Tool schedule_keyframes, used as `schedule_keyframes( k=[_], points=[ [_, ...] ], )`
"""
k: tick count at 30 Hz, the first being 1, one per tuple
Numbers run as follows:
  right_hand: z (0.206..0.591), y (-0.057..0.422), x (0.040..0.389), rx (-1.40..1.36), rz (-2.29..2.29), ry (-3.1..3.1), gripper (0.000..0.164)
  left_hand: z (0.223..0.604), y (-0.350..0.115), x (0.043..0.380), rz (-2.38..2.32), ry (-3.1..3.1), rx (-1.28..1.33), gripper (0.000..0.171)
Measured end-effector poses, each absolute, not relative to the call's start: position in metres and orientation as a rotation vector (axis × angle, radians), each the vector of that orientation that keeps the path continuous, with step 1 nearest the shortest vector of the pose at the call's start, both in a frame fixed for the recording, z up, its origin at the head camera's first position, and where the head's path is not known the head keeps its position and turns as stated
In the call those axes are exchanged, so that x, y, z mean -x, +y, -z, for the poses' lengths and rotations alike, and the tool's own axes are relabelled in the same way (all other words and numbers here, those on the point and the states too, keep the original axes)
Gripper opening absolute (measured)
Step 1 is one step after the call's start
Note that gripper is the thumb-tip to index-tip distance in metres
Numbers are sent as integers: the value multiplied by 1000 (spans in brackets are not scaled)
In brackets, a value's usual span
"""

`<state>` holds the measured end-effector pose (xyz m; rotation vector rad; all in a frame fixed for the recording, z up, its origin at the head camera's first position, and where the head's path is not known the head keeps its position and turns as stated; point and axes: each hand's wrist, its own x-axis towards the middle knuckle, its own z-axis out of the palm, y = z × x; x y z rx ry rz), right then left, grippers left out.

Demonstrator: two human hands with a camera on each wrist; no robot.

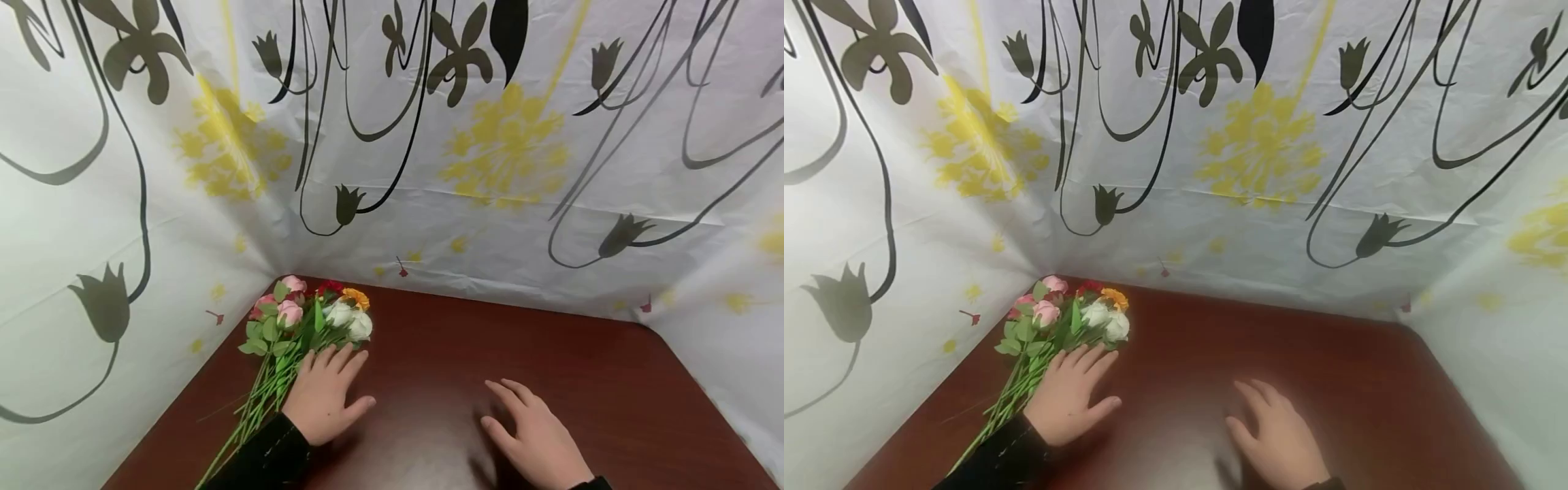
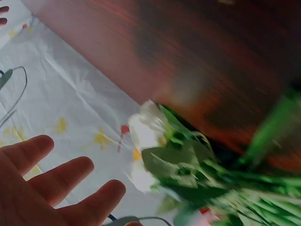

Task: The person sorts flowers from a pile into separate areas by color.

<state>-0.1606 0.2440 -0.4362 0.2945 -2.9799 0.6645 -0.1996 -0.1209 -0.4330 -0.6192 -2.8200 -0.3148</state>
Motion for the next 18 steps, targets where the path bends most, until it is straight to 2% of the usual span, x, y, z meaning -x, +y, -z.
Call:
schedule_keyframes(
  k=[9,16,18],
  points=[
    [434,250,153,-318,-600,-2931,52,427,-173,195,299,-2835,455,64],
    [434,258,150,-251,-602,-3003,47,411,-216,203,368,-2957,199,57],
    [436,258,151,-247,-608,-3015,47,407,-227,205,350,-2979,144,50]
  ],
)
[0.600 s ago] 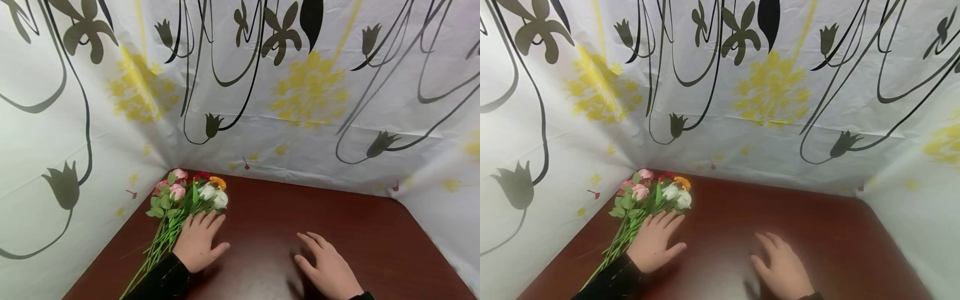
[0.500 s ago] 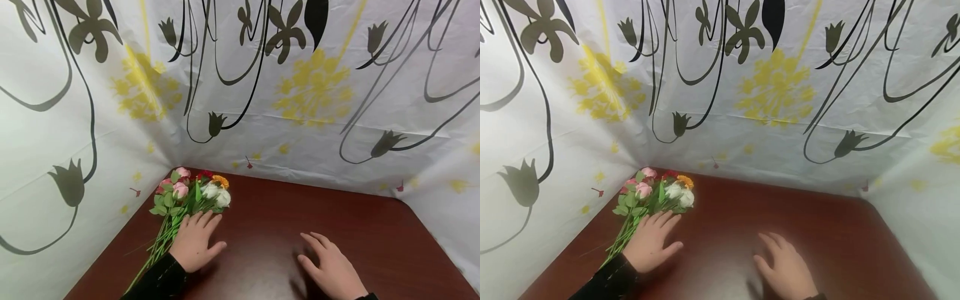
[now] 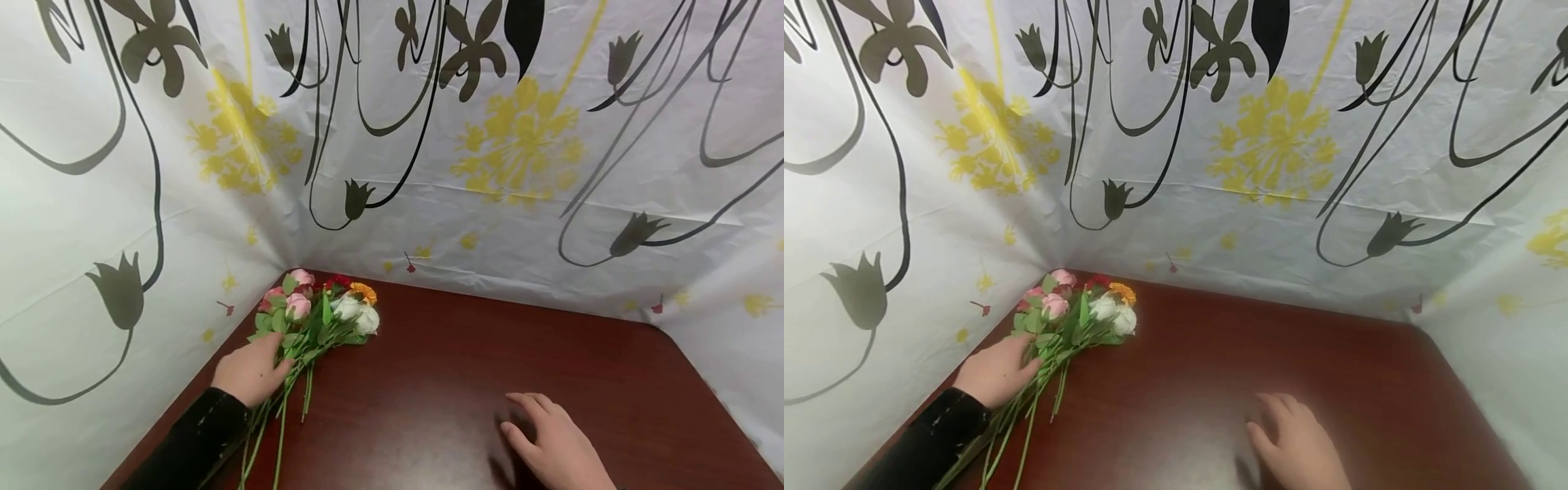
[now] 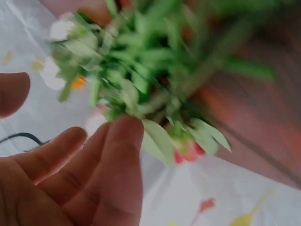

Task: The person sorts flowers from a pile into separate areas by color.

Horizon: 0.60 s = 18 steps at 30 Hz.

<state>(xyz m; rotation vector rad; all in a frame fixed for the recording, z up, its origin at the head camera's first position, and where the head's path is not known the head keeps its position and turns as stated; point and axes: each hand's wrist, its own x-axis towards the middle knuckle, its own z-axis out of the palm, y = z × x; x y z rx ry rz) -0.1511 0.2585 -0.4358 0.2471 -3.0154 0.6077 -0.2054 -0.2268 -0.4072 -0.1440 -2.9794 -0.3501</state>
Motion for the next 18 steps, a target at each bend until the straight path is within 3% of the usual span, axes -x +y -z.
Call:
schedule_keyframes(
  k=[5,13,18],
  points=[
    [438,262,150,-230,-608,-3023,46,405,-246,212,375,-3016,107,19],
    [438,267,150,-193,-645,-3061,42,412,-256,227,392,-3099,64,37],
    [436,268,149,-166,-673,-3083,40,417,-257,235,359,-3156,27,31]
  ],
)
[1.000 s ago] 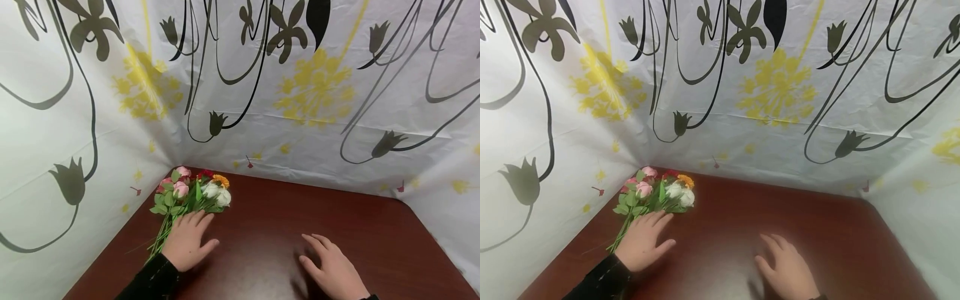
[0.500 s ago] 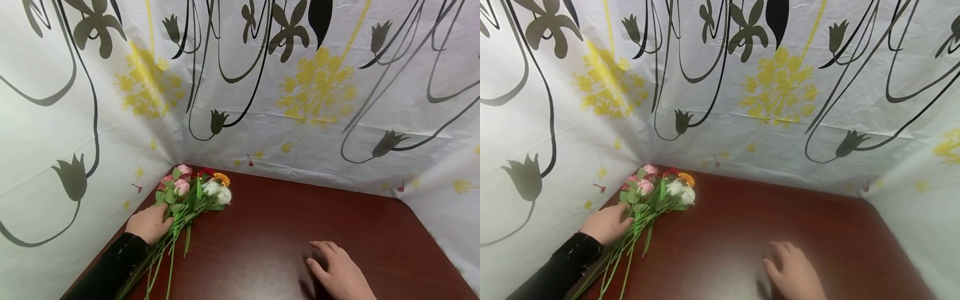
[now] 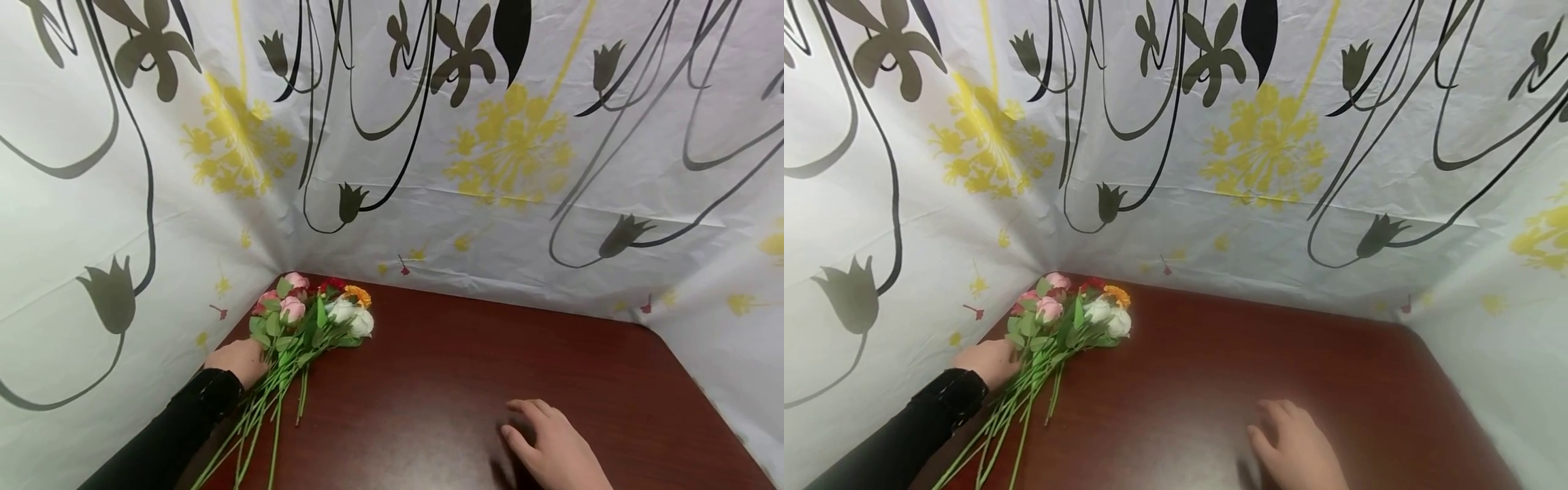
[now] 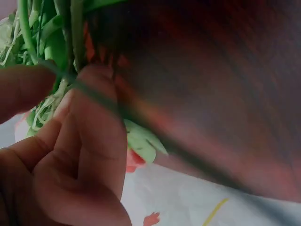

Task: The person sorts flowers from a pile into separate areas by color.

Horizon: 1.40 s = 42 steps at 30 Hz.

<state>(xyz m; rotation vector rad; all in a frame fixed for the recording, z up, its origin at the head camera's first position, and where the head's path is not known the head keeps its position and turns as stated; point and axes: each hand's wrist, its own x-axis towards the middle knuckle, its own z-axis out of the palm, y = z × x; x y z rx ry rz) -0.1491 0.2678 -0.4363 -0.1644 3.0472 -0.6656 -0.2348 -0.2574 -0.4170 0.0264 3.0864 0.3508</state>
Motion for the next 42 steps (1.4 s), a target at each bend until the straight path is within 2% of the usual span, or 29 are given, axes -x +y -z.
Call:
schedule_keyframes(
  k=[8,27,34,42],
  points=[
    [440,267,148,173,674,3050,37,419,-260,234,-397,3034,32,27],
    [443,264,143,193,684,3063,31,411,-263,235,-512,3044,-18,20],
    [443,265,144,196,685,3052,28,424,-248,235,-447,3128,-85,36],
    [444,266,143,203,687,3062,22,424,-238,235,-386,3105,-99,36]
  ],
)
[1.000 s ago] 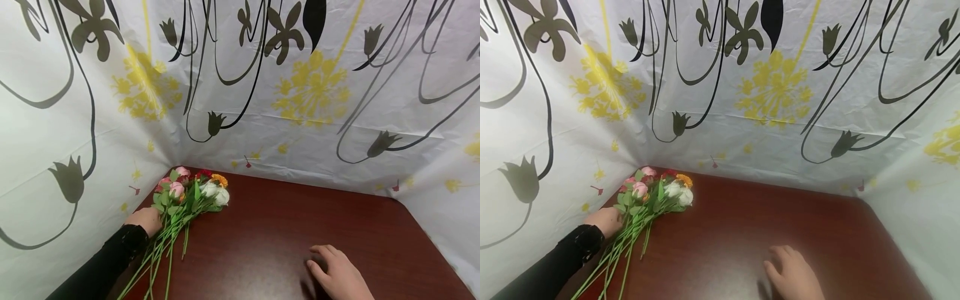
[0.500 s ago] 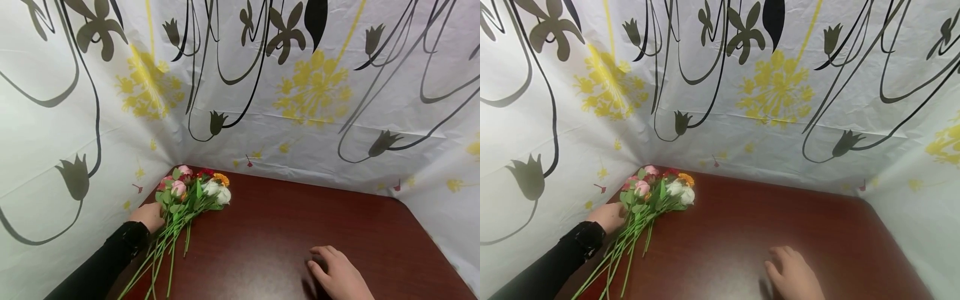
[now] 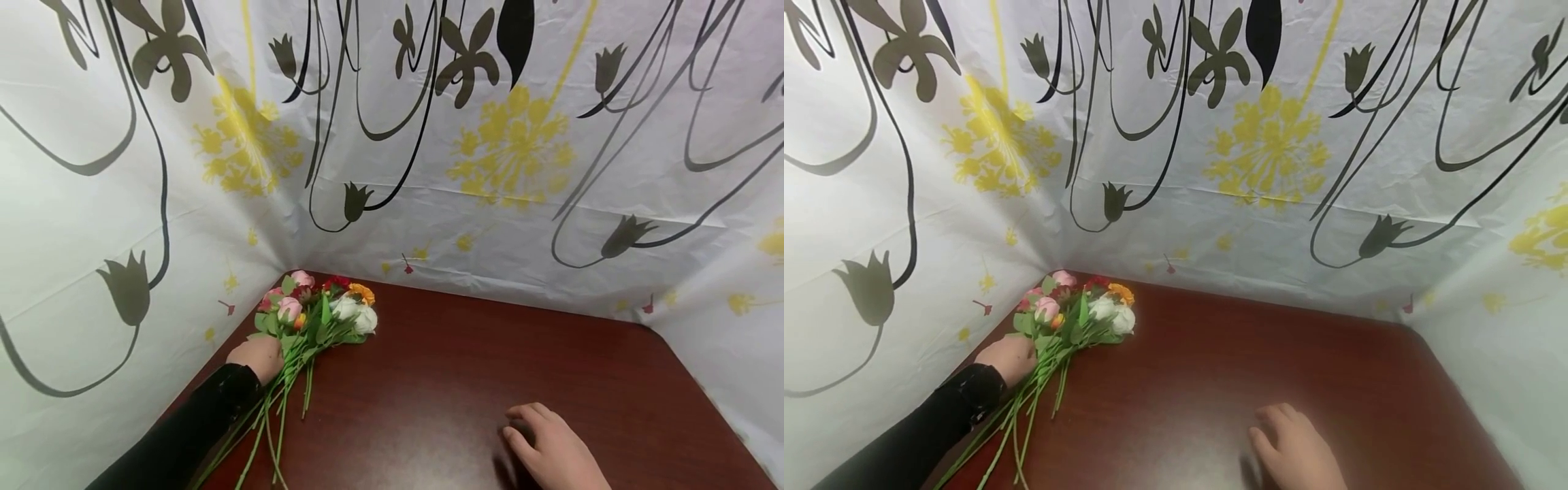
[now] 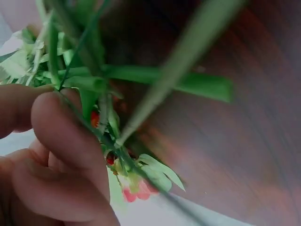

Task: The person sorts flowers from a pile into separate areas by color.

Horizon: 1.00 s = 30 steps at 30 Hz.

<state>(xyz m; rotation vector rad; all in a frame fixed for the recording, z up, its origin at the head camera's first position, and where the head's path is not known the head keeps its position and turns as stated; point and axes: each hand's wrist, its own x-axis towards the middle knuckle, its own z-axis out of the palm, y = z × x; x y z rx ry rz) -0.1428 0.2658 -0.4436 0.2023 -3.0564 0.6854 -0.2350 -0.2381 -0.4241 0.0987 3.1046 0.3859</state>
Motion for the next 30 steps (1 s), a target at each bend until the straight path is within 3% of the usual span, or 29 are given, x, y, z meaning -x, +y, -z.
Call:
schedule_keyframes(
  k=[7,19,30],
  points=[
    [442,265,140,-197,-680,-3051,19,418,-244,237,-545,3054,-51,36],
    [440,263,136,-229,-660,-3019,17,379,-251,224,-771,3192,-189,29],
    [418,237,139,-301,-1039,-2906,27,361,-187,198,-1160,2883,-308,22]
  ],
)
